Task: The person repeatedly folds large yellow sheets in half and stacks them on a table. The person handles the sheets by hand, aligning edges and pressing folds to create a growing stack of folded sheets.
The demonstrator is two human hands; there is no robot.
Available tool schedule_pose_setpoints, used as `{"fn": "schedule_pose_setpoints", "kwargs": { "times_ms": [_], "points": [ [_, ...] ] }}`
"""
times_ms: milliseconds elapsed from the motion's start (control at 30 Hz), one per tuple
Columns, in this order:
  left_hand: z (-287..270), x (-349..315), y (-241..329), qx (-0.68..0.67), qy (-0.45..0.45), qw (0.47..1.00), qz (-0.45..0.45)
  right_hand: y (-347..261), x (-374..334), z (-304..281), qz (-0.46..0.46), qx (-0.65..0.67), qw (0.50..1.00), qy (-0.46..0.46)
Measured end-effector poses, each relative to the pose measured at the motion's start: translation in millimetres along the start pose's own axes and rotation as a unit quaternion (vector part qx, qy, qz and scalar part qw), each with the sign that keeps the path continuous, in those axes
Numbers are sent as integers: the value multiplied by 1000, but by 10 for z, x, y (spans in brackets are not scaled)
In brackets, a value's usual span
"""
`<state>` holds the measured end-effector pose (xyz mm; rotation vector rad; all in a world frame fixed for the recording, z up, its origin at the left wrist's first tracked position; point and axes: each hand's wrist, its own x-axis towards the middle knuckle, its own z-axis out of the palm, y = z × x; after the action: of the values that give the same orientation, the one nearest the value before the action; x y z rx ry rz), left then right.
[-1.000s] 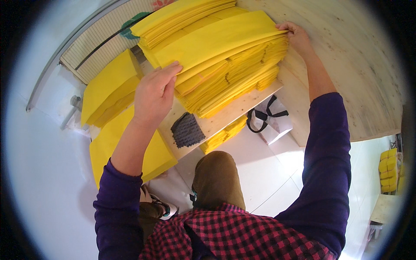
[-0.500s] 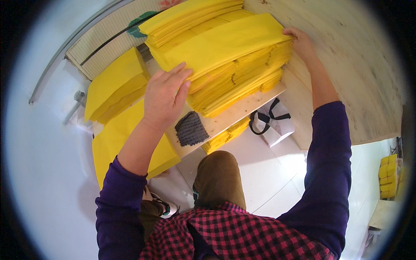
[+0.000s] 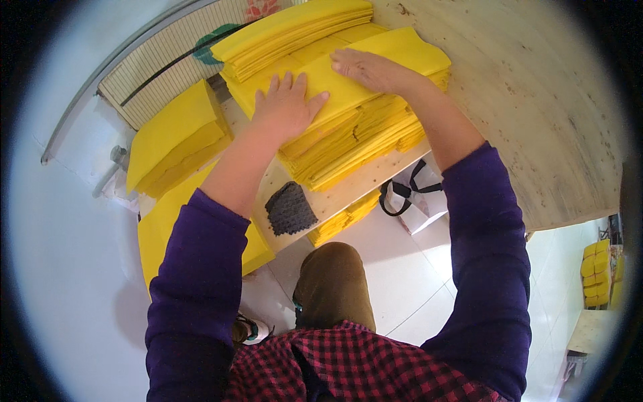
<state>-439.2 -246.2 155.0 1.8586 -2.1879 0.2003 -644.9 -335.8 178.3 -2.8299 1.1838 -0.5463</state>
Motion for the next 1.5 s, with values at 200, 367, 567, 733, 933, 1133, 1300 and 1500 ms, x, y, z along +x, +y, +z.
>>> {"fn": "schedule_pose_setpoints", "kwargs": {
  "times_ms": [200,367,567,733,933,1133,1300,1500],
  "points": [
    [121,-92,-1,-13,-45,998,-41,721,-43,0,97,-130,987,-24],
    [129,-87,8,-12,-26,999,-31,1243,-47,-62,175,-121,977,11],
    [102,-108,-8,-35,-35,998,-36,1358,-51,-61,145,-73,986,30],
    [42,-91,-53,-56,-18,998,-35,1301,-45,-202,137,-99,985,23],
    [-93,-246,-161,-76,29,997,-17,1162,-155,-343,137,-112,984,22],
    [-309,-734,-609,-92,140,985,30,580,-369,-525,126,-60,983,115],
    [-443,-1643,-1464,-96,174,980,4,-501,-626,-509,3,58,978,199],
    [-269,-3059,-2227,-174,148,963,-141,-1936,-1148,276,-97,243,951,165]
  ]
}}
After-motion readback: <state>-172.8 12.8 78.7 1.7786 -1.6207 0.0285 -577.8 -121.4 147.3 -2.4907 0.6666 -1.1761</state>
